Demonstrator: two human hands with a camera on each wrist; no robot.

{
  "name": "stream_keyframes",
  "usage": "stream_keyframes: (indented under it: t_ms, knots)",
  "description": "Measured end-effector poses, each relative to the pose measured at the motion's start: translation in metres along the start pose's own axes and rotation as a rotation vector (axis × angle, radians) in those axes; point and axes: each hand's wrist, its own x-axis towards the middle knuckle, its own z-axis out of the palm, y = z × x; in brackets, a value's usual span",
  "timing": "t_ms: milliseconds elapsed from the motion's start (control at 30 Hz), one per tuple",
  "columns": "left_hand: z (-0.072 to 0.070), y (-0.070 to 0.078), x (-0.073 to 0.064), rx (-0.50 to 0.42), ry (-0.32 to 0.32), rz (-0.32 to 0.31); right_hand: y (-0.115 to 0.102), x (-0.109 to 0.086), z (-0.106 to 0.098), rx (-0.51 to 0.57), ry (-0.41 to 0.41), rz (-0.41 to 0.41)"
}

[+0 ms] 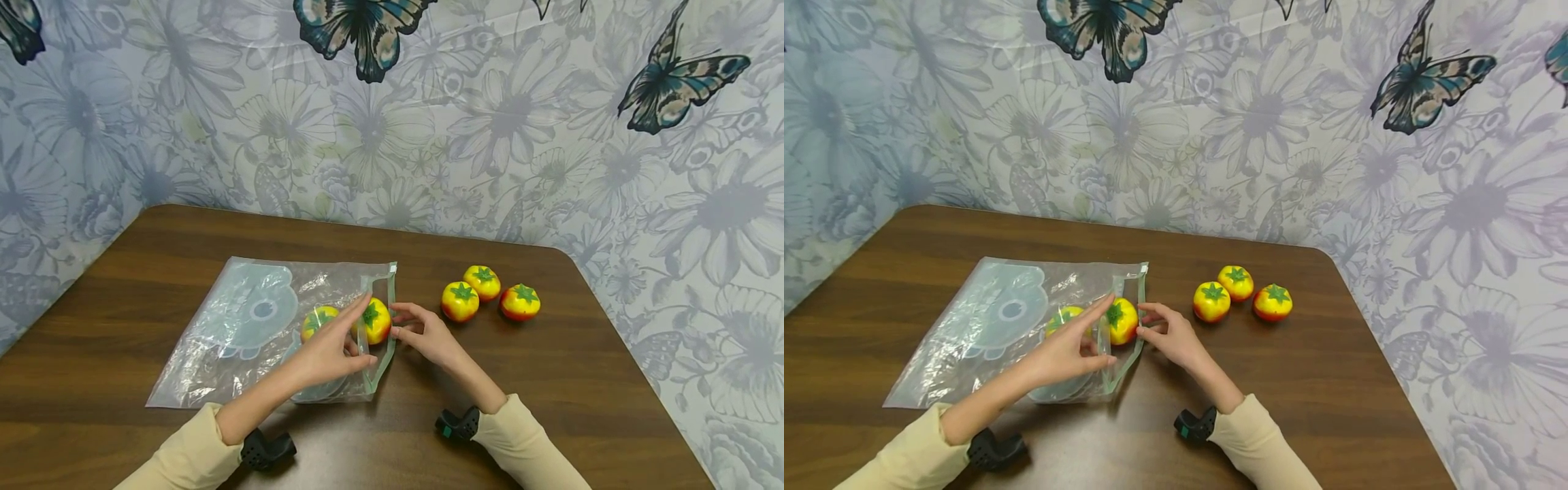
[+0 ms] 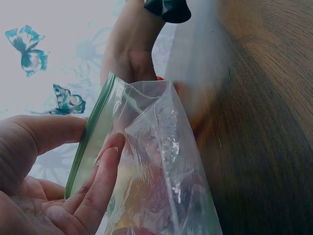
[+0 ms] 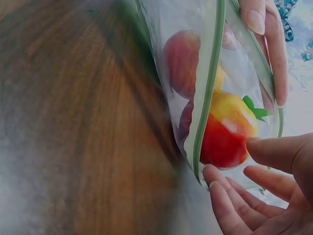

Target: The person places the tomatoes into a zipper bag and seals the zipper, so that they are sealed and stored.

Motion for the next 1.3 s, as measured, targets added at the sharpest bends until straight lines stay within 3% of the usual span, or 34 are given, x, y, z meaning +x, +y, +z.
stream_keyframes:
  t_ms: [400,1000,1300]
  knots:
    - [0.000,-0.001,0.000,-0.007,0.002,0.003,0.004,0.001,0.006,0.112,-0.021,-0.002]
    - [0.000,-0.001,-0.001,0.012,-0.001,-0.006,0.000,0.004,0.013,0.071,-0.062,-0.032]
    - [-0.001,0.001,-0.002,0.015,0.005,-0.010,-0.001,-0.001,0.007,0.145,-0.112,-0.067]
